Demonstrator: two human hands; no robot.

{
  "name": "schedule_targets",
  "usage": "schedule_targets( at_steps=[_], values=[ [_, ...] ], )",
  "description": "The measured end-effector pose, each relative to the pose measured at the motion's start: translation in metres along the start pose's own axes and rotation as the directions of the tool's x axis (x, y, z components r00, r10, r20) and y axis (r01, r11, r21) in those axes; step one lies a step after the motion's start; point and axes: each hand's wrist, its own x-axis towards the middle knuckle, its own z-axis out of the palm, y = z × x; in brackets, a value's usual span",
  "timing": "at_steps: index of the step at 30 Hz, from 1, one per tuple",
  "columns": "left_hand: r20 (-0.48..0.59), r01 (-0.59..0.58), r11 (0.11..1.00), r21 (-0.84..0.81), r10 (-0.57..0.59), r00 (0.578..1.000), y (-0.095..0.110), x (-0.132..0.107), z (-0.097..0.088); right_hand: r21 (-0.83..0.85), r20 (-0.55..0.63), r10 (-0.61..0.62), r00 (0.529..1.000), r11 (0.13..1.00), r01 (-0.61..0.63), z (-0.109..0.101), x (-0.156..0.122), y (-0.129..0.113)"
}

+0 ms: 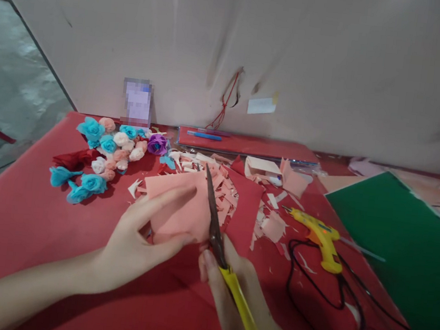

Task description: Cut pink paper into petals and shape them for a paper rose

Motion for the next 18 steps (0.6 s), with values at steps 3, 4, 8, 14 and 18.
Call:
schedule_targets(
  at_steps=[3,4,8,14,18],
  values=[
    [-0.001,0.016,1.000,0.020,-0.016,1.000,0.0002,-0.0003,0.0014,-0.003,0.012,0.014,1.000,1.000,-0.014,0.0017,-0.0016,-0.0013],
    [0.000,0.016,1.000,0.019,-0.016,1.000,0.0004,-0.0004,0.0018,-0.004,0.018,0.018,1.000,1.000,-0.018,0.0023,-0.0018,-0.0021],
    [-0.002,0.028,1.000,0.008,-0.028,1.000,0.0007,-0.0004,0.0034,-0.015,0.041,0.022,0.999,1.000,-0.022,0.0047,-0.0016,-0.0059],
    [-0.002,0.024,0.998,-0.055,-0.024,1.000,-0.0001,-0.0007,0.0051,0.025,0.078,0.058,0.995,0.998,-0.060,0.0066,-0.0028,-0.0073],
    [0.001,0.011,0.998,-0.060,-0.011,1.000,-0.0006,-0.0009,0.0051,0.128,0.078,0.083,0.994,0.987,-0.092,0.0089,-0.0009,-0.0016]
  ],
)
